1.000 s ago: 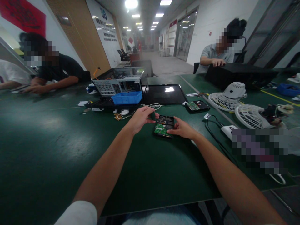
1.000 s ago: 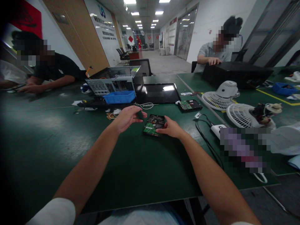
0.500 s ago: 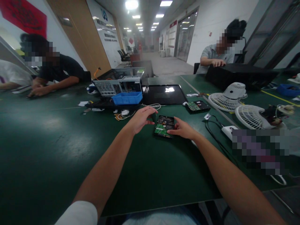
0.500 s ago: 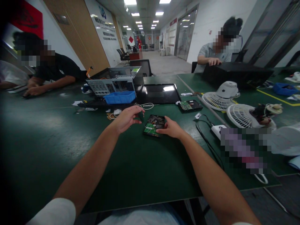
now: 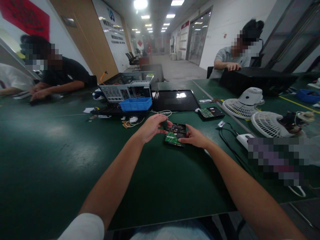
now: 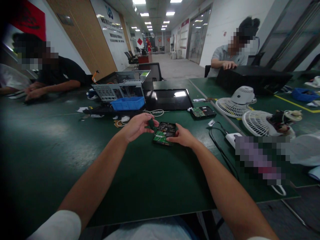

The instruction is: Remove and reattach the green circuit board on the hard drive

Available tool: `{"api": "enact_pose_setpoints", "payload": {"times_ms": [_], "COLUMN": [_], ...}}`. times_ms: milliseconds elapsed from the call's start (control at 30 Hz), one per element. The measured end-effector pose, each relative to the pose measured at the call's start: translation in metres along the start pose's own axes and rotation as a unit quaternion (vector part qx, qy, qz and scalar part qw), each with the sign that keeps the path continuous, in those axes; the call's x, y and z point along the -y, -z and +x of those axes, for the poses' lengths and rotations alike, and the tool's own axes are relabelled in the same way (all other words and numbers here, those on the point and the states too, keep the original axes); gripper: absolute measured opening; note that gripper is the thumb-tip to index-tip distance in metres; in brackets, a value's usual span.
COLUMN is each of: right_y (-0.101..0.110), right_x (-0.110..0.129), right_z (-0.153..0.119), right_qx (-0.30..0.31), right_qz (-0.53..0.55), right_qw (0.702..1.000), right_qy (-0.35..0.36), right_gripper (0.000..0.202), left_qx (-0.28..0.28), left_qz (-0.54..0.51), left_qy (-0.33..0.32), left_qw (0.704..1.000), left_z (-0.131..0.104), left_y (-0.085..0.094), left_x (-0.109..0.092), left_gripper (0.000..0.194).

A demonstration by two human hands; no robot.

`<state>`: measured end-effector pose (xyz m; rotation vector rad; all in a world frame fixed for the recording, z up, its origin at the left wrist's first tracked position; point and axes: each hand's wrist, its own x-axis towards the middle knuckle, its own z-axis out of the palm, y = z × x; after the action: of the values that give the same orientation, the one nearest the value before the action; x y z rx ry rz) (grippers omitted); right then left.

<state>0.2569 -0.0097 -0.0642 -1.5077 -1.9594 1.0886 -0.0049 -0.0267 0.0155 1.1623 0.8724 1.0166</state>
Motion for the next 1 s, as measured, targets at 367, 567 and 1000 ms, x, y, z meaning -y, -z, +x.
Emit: {"api": "enact_pose_setpoints", "payload": {"times_ms": [367, 567, 1000], "right_y": [-0.0016, -0.0007, -0.0011], "right_x": [-0.0015, -0.0019, -0.0023], "right_z": [0.0007, 0.0007, 0.0016], "right_qx": [-0.005, -0.003, -0.002], "right_qz": [0.002, -0.002, -0.002], "right_qw": [1.0, 1.0, 1.0], "right_qy": [0.006, 0.012, 0.007], "right_gripper": [0.119, 0.117, 0.12], "left_qx": [0.01, 0.032, -0.008], "left_qz": [0.034, 0.023, -0.031], "left_qy": [-0.025, -0.016, 0.009], "left_qw": [0.999, 0.999, 0.999], "left_z": [0.0039, 0.0032, 0.0016], "left_y": [0.0087, 0.0085, 0.0042], "left_x": [0.0015, 0.0008, -0.0008], "left_gripper": [0.022, 0.024, 0.018]}}
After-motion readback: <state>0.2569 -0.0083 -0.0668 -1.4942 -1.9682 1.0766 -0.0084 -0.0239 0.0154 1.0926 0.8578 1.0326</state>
